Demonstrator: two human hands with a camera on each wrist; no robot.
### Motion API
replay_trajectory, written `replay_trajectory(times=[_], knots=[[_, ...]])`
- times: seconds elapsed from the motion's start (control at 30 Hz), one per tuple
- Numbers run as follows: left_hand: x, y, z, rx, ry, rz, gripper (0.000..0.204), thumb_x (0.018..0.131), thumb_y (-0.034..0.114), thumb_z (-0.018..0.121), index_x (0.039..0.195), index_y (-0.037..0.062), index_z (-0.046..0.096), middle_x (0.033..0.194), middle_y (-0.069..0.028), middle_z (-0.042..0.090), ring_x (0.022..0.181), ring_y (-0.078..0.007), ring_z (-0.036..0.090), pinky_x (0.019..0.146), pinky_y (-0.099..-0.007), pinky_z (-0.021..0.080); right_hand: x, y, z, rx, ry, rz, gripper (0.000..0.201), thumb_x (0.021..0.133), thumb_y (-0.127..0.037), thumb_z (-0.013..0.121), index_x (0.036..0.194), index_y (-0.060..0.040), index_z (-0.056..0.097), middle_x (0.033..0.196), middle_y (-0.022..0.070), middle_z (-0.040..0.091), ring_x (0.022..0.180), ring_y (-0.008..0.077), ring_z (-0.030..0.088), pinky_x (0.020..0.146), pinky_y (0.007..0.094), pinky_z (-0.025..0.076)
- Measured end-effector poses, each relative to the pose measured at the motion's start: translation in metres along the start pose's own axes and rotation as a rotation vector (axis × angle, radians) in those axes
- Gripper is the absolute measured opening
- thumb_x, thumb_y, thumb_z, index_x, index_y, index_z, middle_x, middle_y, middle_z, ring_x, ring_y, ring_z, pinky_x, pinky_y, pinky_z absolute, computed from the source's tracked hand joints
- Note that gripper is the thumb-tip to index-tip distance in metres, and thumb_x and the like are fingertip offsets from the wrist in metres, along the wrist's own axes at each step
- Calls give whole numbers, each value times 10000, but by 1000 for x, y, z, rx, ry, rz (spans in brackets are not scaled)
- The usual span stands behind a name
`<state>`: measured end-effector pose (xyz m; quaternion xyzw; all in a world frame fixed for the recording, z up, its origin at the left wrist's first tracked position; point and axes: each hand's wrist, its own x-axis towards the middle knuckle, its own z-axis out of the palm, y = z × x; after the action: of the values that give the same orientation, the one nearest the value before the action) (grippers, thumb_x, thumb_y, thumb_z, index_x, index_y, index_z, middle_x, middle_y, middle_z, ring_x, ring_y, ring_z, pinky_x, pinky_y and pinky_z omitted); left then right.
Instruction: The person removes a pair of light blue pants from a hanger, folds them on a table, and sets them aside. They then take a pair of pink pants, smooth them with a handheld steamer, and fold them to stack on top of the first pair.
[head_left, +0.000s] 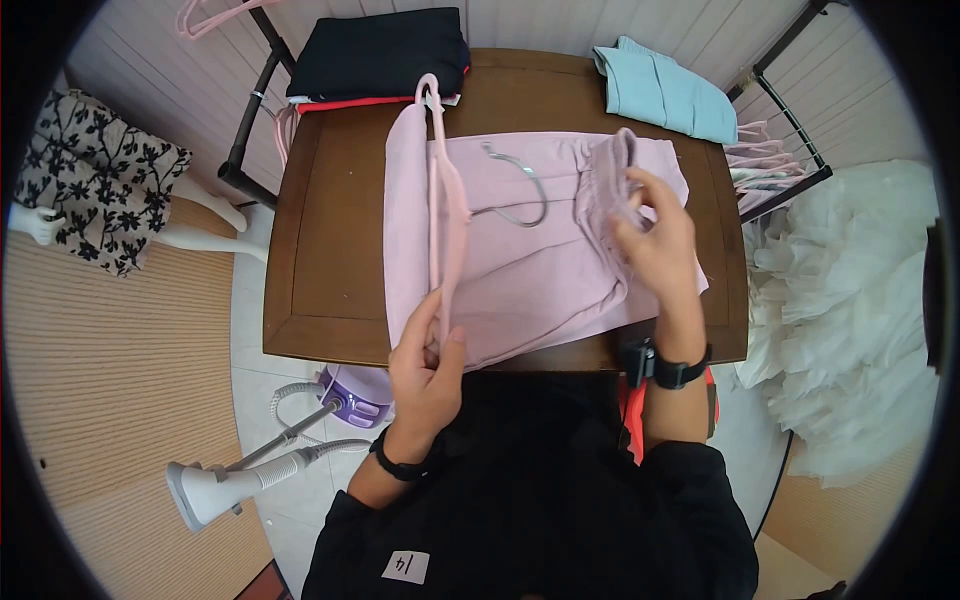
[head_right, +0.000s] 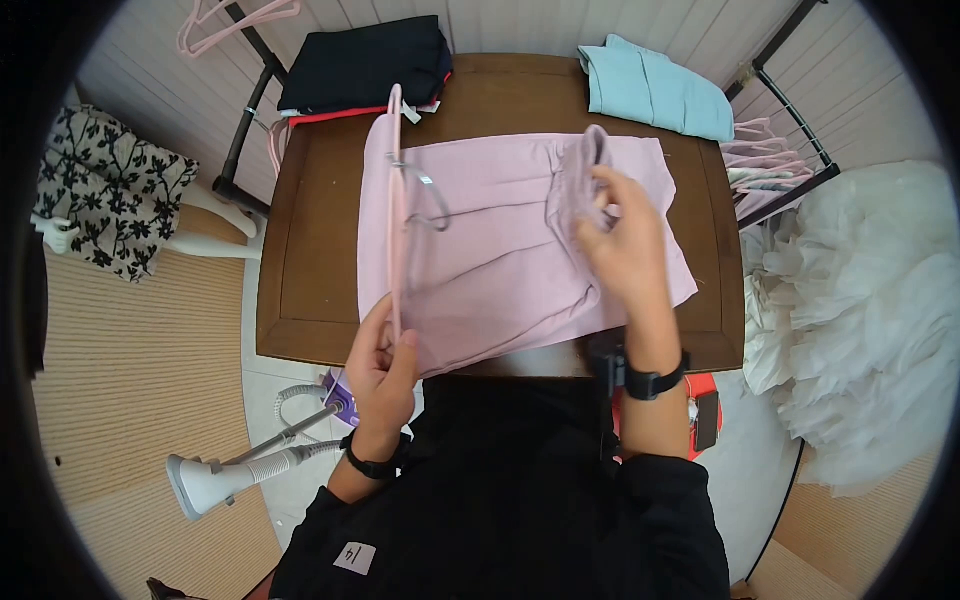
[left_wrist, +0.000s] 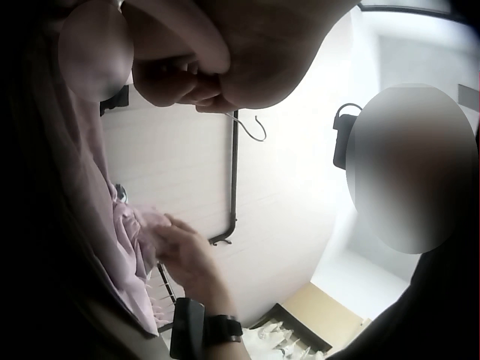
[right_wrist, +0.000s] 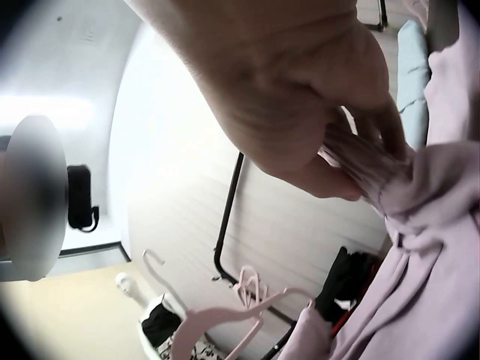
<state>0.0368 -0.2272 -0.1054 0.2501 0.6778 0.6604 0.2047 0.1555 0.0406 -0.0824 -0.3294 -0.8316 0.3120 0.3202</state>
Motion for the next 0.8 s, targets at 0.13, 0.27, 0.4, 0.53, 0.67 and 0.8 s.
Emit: replay_trajectory(times=[0.13,0.27,0.4,0.53,0.67,0.8], knots=[[3,0,20,-28,-67,14,437,935,8,574,1359,-46,480,688,53,459,557,-1,353,486,-184,270,-18,-43,39,81,16,-294,441,711,25,682,1141,-18,595,993,138,589,880,304,611,779,352,514],[10,7,38,-69,-161,-20,429,952,-2,549,1371,-30,464,791,38,516,652,1,429,558,-160,322,-30,-49,68,152,-17,-340,423,698,43,694,1106,-7,597,1030,160,587,933,358,601,802,370,512],[17,-4,54,-77,-229,-25,417,968,40,549,1375,-13,470,763,59,456,637,-6,392,564,-175,320,-35,-33,82,314,-198,-129,349,719,61,682,1052,-1,601,1002,146,609,880,300,633,778,335,522],[23,-5,59,-18,-290,-72,383,974,60,534,1353,11,516,780,-1,504,671,-66,457,610,-224,387,-37,-14,87,833,-367,270,315,772,87,656,1066,-4,592,948,23,582,868,99,572,771,264,514],[29,-13,59,193,-236,51,357,954,32,523,1304,45,591,965,-120,546,822,-175,545,729,-289,451,-34,-6,86,900,-448,210,376,772,82,654,1126,-8,565,1017,42,594,912,117,588,796,251,507],[38,-10,56,258,-225,174,362,940,-11,494,1279,33,613,1059,-124,500,893,-196,543,782,-288,458,-30,-6,79,1150,-555,313,376,838,3,617,1206,6,535,1110,69,601,962,130,584,840,255,490]])
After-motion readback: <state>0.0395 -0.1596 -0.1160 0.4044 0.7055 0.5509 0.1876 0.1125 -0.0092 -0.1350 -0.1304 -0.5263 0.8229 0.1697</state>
